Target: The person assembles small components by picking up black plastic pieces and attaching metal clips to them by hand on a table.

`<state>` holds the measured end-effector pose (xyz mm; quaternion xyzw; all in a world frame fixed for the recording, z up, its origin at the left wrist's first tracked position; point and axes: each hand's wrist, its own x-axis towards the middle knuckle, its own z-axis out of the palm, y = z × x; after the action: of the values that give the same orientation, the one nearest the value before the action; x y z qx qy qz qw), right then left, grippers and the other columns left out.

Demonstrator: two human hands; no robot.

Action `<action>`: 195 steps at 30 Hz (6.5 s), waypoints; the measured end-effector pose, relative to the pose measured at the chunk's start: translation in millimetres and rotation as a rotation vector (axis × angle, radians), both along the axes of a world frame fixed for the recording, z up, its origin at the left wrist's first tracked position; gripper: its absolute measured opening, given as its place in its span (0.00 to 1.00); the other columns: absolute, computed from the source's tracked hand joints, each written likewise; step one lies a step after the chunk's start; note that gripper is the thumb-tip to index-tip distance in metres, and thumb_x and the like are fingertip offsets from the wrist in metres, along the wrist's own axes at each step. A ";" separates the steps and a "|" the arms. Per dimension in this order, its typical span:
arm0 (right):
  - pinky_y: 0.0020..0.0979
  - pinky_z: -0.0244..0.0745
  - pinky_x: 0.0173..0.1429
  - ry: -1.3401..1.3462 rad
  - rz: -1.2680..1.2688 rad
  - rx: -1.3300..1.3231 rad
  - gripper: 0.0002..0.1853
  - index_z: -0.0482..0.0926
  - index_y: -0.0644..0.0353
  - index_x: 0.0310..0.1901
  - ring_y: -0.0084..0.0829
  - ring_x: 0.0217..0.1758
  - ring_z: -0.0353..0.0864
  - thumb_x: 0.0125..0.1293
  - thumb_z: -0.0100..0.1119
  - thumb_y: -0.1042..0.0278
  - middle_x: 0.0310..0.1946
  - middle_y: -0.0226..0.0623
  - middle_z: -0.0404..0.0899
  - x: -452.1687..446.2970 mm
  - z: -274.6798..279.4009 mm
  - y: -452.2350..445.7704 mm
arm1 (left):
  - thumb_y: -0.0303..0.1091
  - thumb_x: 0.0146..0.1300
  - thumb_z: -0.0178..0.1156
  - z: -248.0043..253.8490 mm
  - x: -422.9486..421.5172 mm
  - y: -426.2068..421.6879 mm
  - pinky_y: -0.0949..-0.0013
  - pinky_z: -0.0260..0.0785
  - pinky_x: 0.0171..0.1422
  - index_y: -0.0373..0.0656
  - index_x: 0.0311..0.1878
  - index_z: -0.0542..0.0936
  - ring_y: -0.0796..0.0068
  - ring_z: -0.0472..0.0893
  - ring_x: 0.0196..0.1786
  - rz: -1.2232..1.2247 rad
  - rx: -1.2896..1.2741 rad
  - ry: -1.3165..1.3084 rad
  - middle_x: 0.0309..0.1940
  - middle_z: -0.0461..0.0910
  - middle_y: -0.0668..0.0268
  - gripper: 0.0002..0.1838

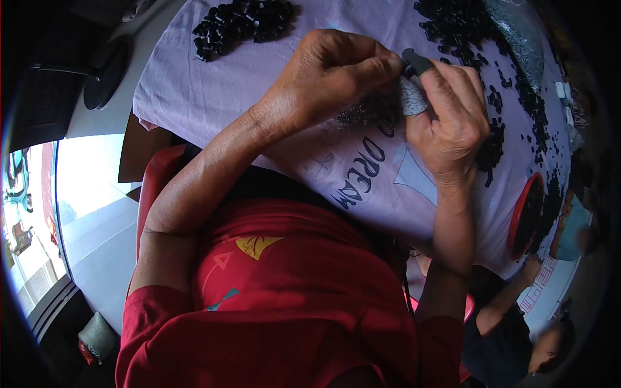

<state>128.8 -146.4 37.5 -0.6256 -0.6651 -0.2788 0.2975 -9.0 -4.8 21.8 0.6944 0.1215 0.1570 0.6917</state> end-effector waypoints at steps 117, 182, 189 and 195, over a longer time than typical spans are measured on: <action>0.28 0.80 0.39 0.607 -0.472 -0.434 0.14 0.85 0.63 0.48 0.26 0.33 0.85 0.60 0.66 0.76 0.35 0.38 0.88 94.8 -10.6 -50.9 | 0.30 0.65 0.64 -18.2 5.3 -3.5 0.61 0.77 0.52 0.39 0.50 0.84 0.59 0.85 0.47 0.077 0.701 -0.248 0.44 0.85 0.56 0.12; 0.28 0.76 0.35 0.529 -0.153 -0.661 0.09 0.83 0.62 0.38 0.27 0.27 0.80 0.54 0.69 0.78 0.29 0.35 0.82 32.4 -0.7 -21.7 | 0.33 0.61 0.62 -34.9 7.9 13.8 0.58 0.71 0.59 0.41 0.40 0.85 0.57 0.83 0.43 0.174 0.929 -0.195 0.36 0.85 0.57 0.08; 0.30 0.76 0.35 0.554 -0.118 -0.515 0.10 0.83 0.63 0.39 0.28 0.28 0.80 0.53 0.70 0.78 0.28 0.35 0.81 48.1 -12.3 -27.0 | 0.33 0.62 0.63 -34.3 7.7 12.4 0.59 0.73 0.55 0.41 0.41 0.85 0.58 0.83 0.42 0.188 0.918 -0.203 0.36 0.84 0.58 0.08; 0.32 0.79 0.39 0.463 -0.052 -0.552 0.10 0.84 0.66 0.41 0.32 0.32 0.84 0.55 0.69 0.77 0.32 0.38 0.83 32.2 -8.5 -16.9 | 0.31 0.64 0.64 -35.3 8.7 12.1 0.62 0.75 0.47 0.41 0.44 0.86 0.59 0.82 0.40 0.132 0.899 -0.221 0.35 0.82 0.58 0.08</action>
<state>161.0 -163.3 29.0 -0.7458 -0.6141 0.0528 0.2528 -0.3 7.3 -13.6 0.8951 0.0110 0.3107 0.3196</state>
